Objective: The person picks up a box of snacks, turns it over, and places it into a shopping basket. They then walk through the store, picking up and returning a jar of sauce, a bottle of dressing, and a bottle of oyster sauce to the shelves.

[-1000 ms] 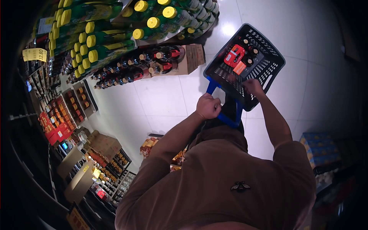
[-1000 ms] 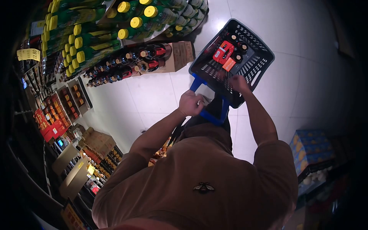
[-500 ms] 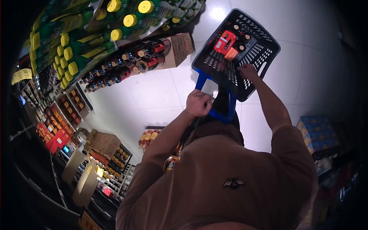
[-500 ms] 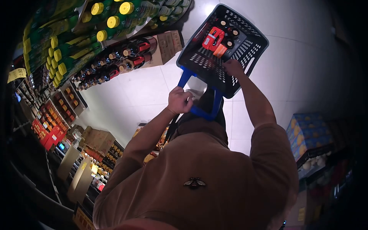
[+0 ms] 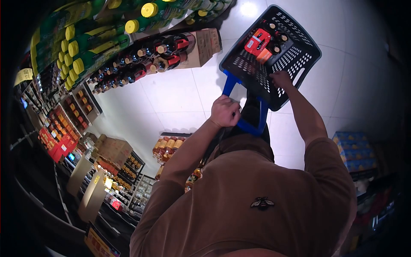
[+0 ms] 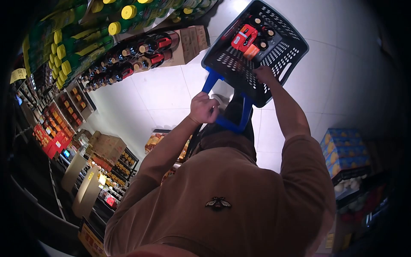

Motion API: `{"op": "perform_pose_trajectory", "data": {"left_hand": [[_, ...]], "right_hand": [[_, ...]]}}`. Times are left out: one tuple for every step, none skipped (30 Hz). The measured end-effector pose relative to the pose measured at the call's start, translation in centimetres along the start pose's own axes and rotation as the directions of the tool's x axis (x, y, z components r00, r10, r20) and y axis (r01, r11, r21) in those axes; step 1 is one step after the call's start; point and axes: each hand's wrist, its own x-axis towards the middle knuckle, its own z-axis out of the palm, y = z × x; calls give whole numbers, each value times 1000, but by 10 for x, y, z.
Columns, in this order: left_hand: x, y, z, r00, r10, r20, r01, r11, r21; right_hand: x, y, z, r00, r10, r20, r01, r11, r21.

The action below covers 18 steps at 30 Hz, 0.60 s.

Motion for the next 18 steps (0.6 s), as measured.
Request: {"op": "perform_pose_trajectory", "data": {"left_hand": [[0,0,0,1000,2,-8,-2,1000,-4],[-2,0,-1,1000,-14,5,14,1000,-6],[-3,0,-1,999,-30,17,30,1000,-7],[-5,0,-2,998,-47,28,47,999,-7],[-5,1,-3,999,-47,21,47,999,-4],[-5,1,-3,999,-48,15,48,999,-1],[-5,2,-4,999,-47,9,47,999,0],[-6,1,-5,999,-51,10,51,999,8],[-7,2,-5,998,-55,10,54,998,13],[-8,2,-5,998,-57,10,57,998,18],[-9,1,-5,998,-62,13,61,998,17],[-10,1,-4,998,-66,16,66,998,16],[-11,0,-4,997,-70,19,69,997,17],[-13,0,-4,997,-71,21,71,997,12],[-13,0,-3,997,-72,22,72,997,6],[-14,0,-3,997,-71,21,71,997,0],[-15,0,-4,998,-69,15,69,998,14],[-16,0,-5,998,-65,9,65,998,26]], "right_hand": [[-3,-2,0,1000,0,2,1,1000,-27],[-3,-2,2,1000,-2,5,3,999,-54],[-4,-3,4,1000,4,5,-4,999,-47],[-5,-3,5,1000,9,6,-9,999,-39],[-4,-2,6,1000,15,9,-14,999,-30],[-3,-1,7,1000,20,9,-19,997,-77],[-2,1,7,1000,17,11,-16,994,-111],[-3,1,10,1000,23,-7,-23,997,-69],[-5,0,12,999,30,-26,-30,999,-27],[-7,0,14,999,30,-22,-31,999,-20],[-7,2,14,999,31,-19,-32,999,-12],[-7,4,16,999,32,-16,-32,999,-4],[-8,5,18,999,33,-27,-33,999,-6],[-9,6,22,999,33,-38,-33,999,-9],[-9,6,26,998,32,-50,-33,999,-12],[-12,8,28,999,24,-32,-25,999,-31],[-12,9,31,999,31,-24,-32,999,-32],[-14,12,36,999,38,-18,-38,999,-34]]}}
